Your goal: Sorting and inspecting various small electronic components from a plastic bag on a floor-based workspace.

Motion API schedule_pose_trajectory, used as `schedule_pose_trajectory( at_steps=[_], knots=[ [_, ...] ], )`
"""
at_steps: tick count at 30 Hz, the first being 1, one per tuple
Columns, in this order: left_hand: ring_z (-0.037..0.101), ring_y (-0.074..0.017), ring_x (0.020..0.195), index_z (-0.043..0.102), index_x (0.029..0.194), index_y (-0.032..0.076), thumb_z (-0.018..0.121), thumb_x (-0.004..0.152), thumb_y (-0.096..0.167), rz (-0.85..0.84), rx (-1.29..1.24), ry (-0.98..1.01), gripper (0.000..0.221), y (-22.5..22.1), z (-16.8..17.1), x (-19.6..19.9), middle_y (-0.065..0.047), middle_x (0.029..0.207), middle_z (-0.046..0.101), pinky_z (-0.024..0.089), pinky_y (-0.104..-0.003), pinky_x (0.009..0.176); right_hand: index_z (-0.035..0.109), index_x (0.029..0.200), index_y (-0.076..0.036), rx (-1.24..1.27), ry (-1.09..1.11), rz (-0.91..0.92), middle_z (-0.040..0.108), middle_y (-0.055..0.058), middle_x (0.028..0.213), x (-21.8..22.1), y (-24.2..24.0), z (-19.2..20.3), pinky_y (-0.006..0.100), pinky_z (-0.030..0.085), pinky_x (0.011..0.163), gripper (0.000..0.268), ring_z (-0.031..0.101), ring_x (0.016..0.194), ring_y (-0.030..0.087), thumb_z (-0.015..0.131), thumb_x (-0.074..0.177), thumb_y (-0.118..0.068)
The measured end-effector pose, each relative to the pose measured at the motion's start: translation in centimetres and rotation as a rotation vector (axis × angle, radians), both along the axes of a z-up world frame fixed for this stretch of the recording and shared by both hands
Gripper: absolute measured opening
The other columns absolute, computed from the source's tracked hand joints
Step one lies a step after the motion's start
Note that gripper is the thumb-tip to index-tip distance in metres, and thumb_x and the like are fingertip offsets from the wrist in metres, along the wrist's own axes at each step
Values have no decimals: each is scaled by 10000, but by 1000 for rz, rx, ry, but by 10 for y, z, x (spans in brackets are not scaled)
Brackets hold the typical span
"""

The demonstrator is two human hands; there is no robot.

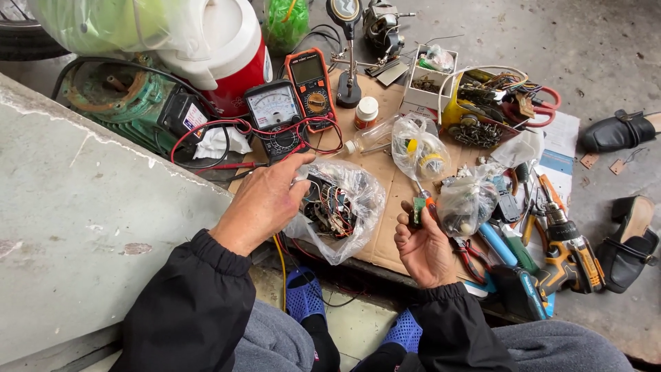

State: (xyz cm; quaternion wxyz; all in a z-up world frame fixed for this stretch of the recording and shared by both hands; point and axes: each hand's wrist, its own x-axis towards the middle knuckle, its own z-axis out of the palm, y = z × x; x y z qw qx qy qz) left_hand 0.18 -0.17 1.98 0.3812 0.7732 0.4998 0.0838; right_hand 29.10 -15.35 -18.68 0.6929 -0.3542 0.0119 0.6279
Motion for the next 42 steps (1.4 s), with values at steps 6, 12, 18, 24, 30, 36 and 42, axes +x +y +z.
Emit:
schedule_pose_trajectory(
  at_steps=[6, 12, 18, 24, 30, 36, 42],
  knots=[
    [824, -432, 1045, 656, 1540, 153, 630, 1027, 164, 56, -49, -33, 514, -7, 13, 3, -192, 824, 847, 561, -619, 1048, 689, 1423, 0, -131, -242, 10, 799, 217, 1082, 0, 5, -4, 344, 675, 834, 454, 824, 933, 277, 613, 1144, -350],
    [802, -222, 711, 458, 1727, 198, 520, 1085, 104, 72, -129, -89, 652, -1, 8, 1, -368, 1386, 712, 599, -606, 1005, 703, 1346, 57, -297, -715, -19, 772, 276, 1042, -7, 13, -7, 401, 673, 864, 370, 808, 915, 336, 669, 1137, -246],
    [815, -239, 722, 250, 1801, 151, 448, 1109, 76, 94, -192, -149, 724, -1, 16, 4, -432, 1538, 564, 624, -553, 966, 747, 1453, -210, -508, -1251, 33, 757, 184, 1276, 2, 13, -25, 463, 610, 1010, 400, 742, 1202, 324, 694, 1120, -425],
    [830, -256, 711, 261, 1796, 146, 447, 1108, 84, 99, -154, -183, 715, 3, 12, 3, -448, 1537, 548, 644, -547, 920, 738, 1378, -59, 37, -1745, -233, 779, 179, 1228, -58, 20, 63, 458, 593, 1026, 236, 757, 1183, 347, 661, 1157, -88],
    [839, -252, 755, 250, 1807, 190, 437, 1123, 70, 139, -154, -111, 719, 6, 15, 5, -441, 1577, 509, 617, -594, 968, 743, 1328, -121, 413, -2025, 376, 751, 115, 1349, -128, 84, 34, 458, 580, 1046, 294, 712, 1294, 319, 662, 1045, -132],
    [791, -243, 664, 235, 1816, 197, 445, 1111, 7, 175, -144, -8, 760, 12, 6, 0, -455, 1553, 511, 637, -551, 962, 580, 1459, -245, 137, -2249, 977, 656, 24, 1196, -86, 131, -56, 542, 625, 906, 450, 784, 971, 307, 557, 1028, -119],
    [785, -240, 661, 206, 1821, 199, 435, 1102, -4, 148, -137, 60, 781, 13, 2, 1, -420, 1567, 531, 640, -527, 933, 733, 1263, -183, 49, -2155, 1131, 689, 47, 1184, -47, 122, -81, 450, 664, 872, 338, 777, 1078, 292, 601, 1049, -409]
  ],
)
